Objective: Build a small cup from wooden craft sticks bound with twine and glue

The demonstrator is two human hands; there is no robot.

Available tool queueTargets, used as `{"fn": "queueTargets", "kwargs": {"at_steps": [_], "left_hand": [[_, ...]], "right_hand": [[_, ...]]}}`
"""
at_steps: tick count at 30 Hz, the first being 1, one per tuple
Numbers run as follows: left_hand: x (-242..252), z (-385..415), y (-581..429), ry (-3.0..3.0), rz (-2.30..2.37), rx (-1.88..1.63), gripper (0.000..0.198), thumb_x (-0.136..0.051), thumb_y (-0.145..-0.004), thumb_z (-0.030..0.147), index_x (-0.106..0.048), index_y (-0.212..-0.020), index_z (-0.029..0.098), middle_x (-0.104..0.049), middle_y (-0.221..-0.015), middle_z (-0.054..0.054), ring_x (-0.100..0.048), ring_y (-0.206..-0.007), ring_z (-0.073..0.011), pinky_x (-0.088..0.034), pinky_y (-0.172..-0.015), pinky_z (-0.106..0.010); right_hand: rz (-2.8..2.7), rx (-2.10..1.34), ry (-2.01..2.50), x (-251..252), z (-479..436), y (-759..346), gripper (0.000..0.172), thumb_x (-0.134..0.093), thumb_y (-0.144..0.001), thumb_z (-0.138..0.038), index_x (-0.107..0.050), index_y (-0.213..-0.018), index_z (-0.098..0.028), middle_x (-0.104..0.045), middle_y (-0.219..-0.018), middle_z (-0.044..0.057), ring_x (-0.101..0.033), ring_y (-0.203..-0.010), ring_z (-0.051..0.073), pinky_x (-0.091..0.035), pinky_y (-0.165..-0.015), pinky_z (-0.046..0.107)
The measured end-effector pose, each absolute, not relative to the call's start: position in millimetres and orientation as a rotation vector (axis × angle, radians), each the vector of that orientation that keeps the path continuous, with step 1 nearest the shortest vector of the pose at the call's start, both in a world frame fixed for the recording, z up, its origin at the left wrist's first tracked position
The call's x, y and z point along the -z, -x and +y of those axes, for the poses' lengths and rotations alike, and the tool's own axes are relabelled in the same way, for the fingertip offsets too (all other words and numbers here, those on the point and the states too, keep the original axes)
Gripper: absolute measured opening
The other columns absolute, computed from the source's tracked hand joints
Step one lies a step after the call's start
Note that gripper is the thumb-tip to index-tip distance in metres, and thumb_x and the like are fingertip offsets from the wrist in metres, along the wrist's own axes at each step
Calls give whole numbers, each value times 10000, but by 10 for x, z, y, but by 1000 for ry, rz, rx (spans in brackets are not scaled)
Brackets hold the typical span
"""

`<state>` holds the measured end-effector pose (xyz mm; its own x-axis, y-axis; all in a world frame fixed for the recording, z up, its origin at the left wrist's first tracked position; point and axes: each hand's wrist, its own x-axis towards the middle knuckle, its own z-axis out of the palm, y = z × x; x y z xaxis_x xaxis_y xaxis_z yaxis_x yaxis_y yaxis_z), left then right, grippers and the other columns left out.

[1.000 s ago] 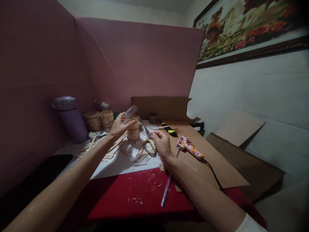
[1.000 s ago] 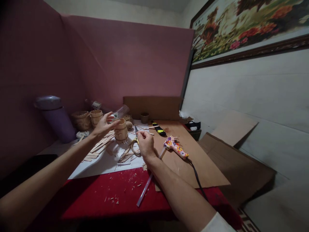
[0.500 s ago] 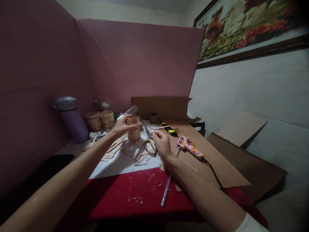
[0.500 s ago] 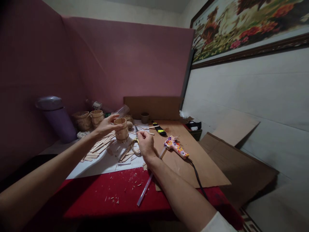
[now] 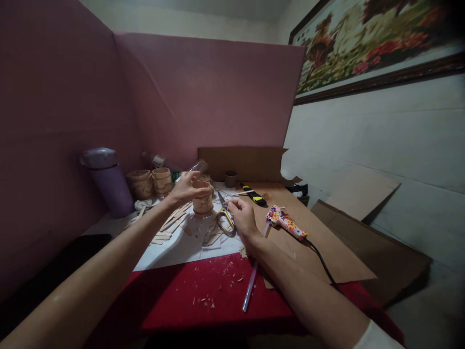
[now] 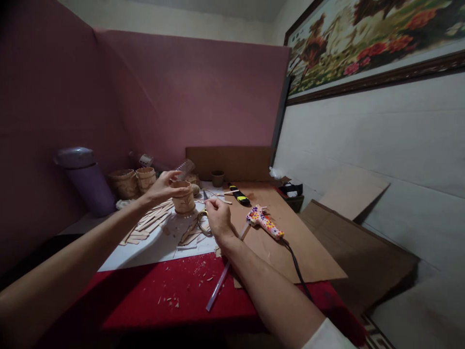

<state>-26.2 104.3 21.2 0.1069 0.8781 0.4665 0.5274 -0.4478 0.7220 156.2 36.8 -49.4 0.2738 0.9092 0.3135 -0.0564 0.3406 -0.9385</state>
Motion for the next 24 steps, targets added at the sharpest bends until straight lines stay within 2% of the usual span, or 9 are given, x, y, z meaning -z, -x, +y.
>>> {"fn": "queueTargets", "kwargs": {"at_steps": [3, 6, 9, 11, 14, 17, 21, 24], "left_hand": [[-225, 1049, 277, -2080, 1468, -1277, 801, -759, -549, 601, -631, -1215, 175, -553, -1187, -126, -548, -1158, -353, -456, -980, -477], [-215, 1043, 291, -1973, 1277, -1215, 741, -741, -609, 530, -599, -1263, 211, -576, -1240, -119, -569, -1131, -325, -480, -937, -447], [-188, 1045, 287, -1882, 1153, -1180, 773, -775, -584, 431, -576, -1286, 177, -638, -1125, -123, -611, -1045, -305, -493, -886, -438], [-187, 1049, 284, -1936, 1252, -1211, 784, -791, -553, 459, -603, -1252, 157, -633, -1051, -115, -613, -1017, -313, -492, -879, -454], [-226, 1033, 299, -2028, 1431, -1260, 767, -781, -539, 537, -644, -1204, 179, -586, -1136, -125, -571, -1100, -349, -475, -929, -482], [-274, 993, 326, -1955, 1289, -1201, 756, -761, -570, 472, -612, -1252, 183, -560, -1277, -142, -541, -1180, -344, -459, -973, -466], [-267, 981, 341, -1831, 1097, -1102, 809, -784, -537, 344, -569, -1290, 143, -635, -1192, -149, -599, -1105, -330, -479, -940, -477], [-241, 1013, 352, -1914, 1252, -1184, 795, -808, -535, 422, -607, -1253, 145, -634, -1178, -160, -602, -1086, -352, -481, -931, -508]], "right_hand": [[-1084, -824, 1006, 503, 379, -1561, 199, -605, -667, -346, -679, -714, -168, -618, -627, -1, -531, -610, 154, -392, -550, 256], [-1085, -824, 1003, 504, 383, -1559, 199, -603, -666, -346, -680, -711, -168, -618, -620, 0, -533, -608, 155, -393, -550, 258], [-1089, -823, 1001, 497, 377, -1560, 194, -599, -669, -338, -681, -712, -167, -619, -615, -1, -538, -611, 156, -398, -549, 257], [-1090, -822, 1002, 494, 372, -1562, 193, -600, -673, -342, -680, -710, -170, -615, -606, -3, -541, -614, 159, -400, -547, 256], [-1089, -823, 1007, 496, 370, -1563, 198, -605, -667, -352, -676, -706, -172, -607, -600, -9, -539, -614, 158, -398, -548, 256], [-1088, -825, 1010, 500, 371, -1560, 199, -602, -666, -351, -676, -707, -170, -608, -610, -10, -536, -611, 153, -398, -552, 256], [-1085, -825, 1014, 500, 369, -1553, 201, -601, -673, -350, -677, -711, -167, -611, -619, -5, -531, -610, 150, -397, -555, 257], [-1084, -821, 1019, 499, 367, -1553, 205, -602, -672, -351, -684, -709, -166, -615, -618, -2, -534, -614, 153, -397, -558, 258]]}}
